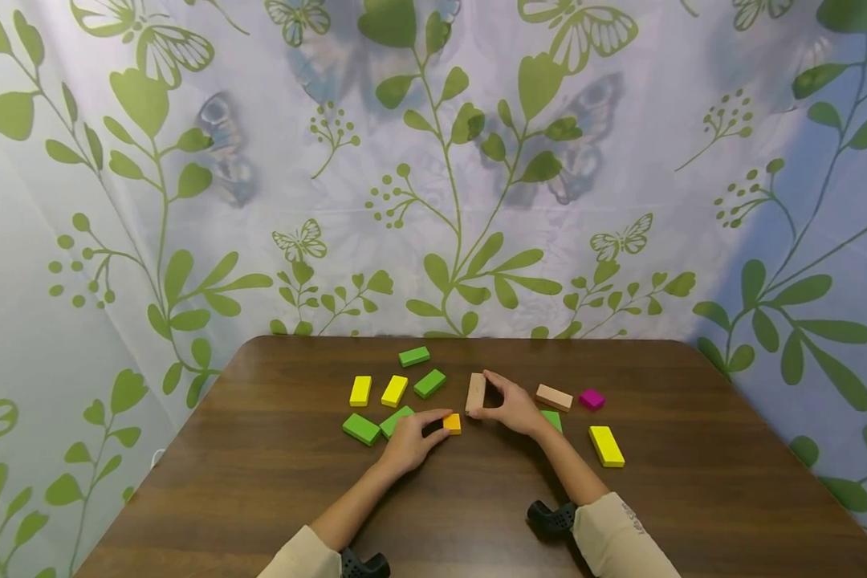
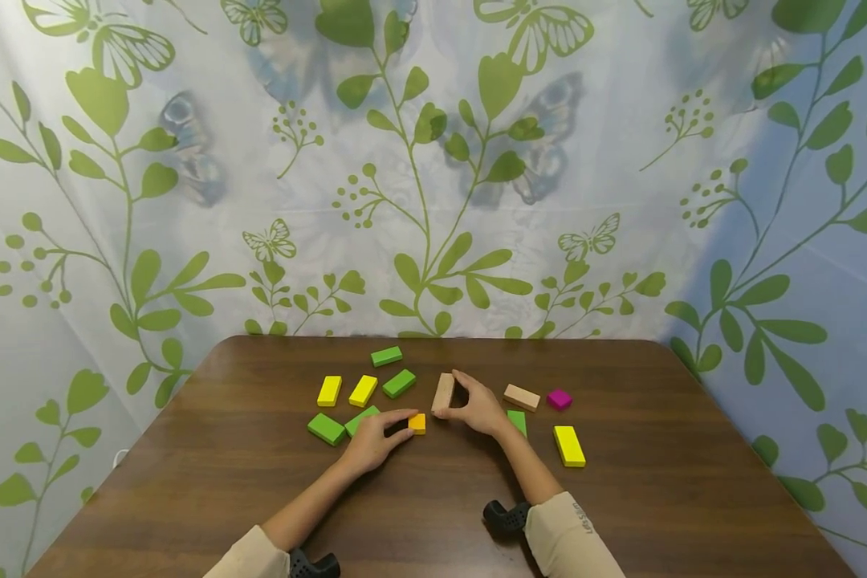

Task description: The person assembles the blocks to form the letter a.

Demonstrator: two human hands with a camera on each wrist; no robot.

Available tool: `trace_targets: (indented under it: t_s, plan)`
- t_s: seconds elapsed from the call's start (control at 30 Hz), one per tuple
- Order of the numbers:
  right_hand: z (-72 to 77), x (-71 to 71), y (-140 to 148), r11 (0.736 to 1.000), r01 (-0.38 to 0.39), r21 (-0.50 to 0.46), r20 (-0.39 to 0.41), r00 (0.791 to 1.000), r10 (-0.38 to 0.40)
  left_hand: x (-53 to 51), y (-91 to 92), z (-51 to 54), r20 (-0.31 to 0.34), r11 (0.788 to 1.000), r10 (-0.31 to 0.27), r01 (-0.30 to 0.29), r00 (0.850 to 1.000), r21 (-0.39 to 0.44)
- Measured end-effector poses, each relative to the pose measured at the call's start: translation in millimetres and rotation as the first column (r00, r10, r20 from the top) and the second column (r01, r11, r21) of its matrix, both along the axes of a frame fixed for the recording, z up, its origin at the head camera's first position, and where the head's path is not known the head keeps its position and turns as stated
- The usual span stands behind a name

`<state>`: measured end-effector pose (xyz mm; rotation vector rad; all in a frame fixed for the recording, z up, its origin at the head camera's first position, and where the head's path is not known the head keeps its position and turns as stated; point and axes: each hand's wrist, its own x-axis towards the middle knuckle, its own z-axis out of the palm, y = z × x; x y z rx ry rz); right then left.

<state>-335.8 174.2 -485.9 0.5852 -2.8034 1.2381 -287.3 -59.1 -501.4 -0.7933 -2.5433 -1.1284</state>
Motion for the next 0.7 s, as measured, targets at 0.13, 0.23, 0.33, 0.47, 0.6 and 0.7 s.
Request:
trace_targets:
  t_s: [0.13, 0.23, 0.33, 0.47, 0.6, 0.7]
  plan:
    - [-2.4, 1.8, -0.7, 0.998, -0.019, 0.054, -0.022, 1.000, 0.020, 0.7, -3.7, -0.7, 0.011, 1.000, 0.006, -0.006, 1.000, 0.003]
    - [-4.0, 2.0, -0.4, 0.996, -0.037, 0.081, -0.034, 0.999, 0.040, 1.3, -4.2, -1.0, 0.015, 0.999, 0.040, -0.040, 0.999, 0.020]
    - [-5.4, 0.8, 0.3, 0.994, -0.057, 0.096, -0.033, 0.998, 0.061, 1.4, -4.5, -1.0, 0.024, 0.996, 0.082, -0.083, 0.996, 0.042]
    - [-4.2, 0.6, 0.9, 0.993, -0.085, 0.085, -0.033, 0.996, 0.088, 1.4, -4.0, 0.0, 0.029, 0.994, 0.097, -0.099, 0.995, 0.050]
    - [-2.6, 0.8, 0.7, 0.995, -0.089, 0.053, -0.037, 0.995, 0.091, 2.4, -1.2, 1.3, 0.028, 0.996, 0.077, -0.078, 0.997, 0.042]
    - [-2.7, -0.9, 0.0, 0.995, -0.093, 0.037, -0.037, 0.995, 0.094, 3.5, 1.8, 2.7, 0.028, 0.997, 0.066, -0.067, 0.997, 0.038]
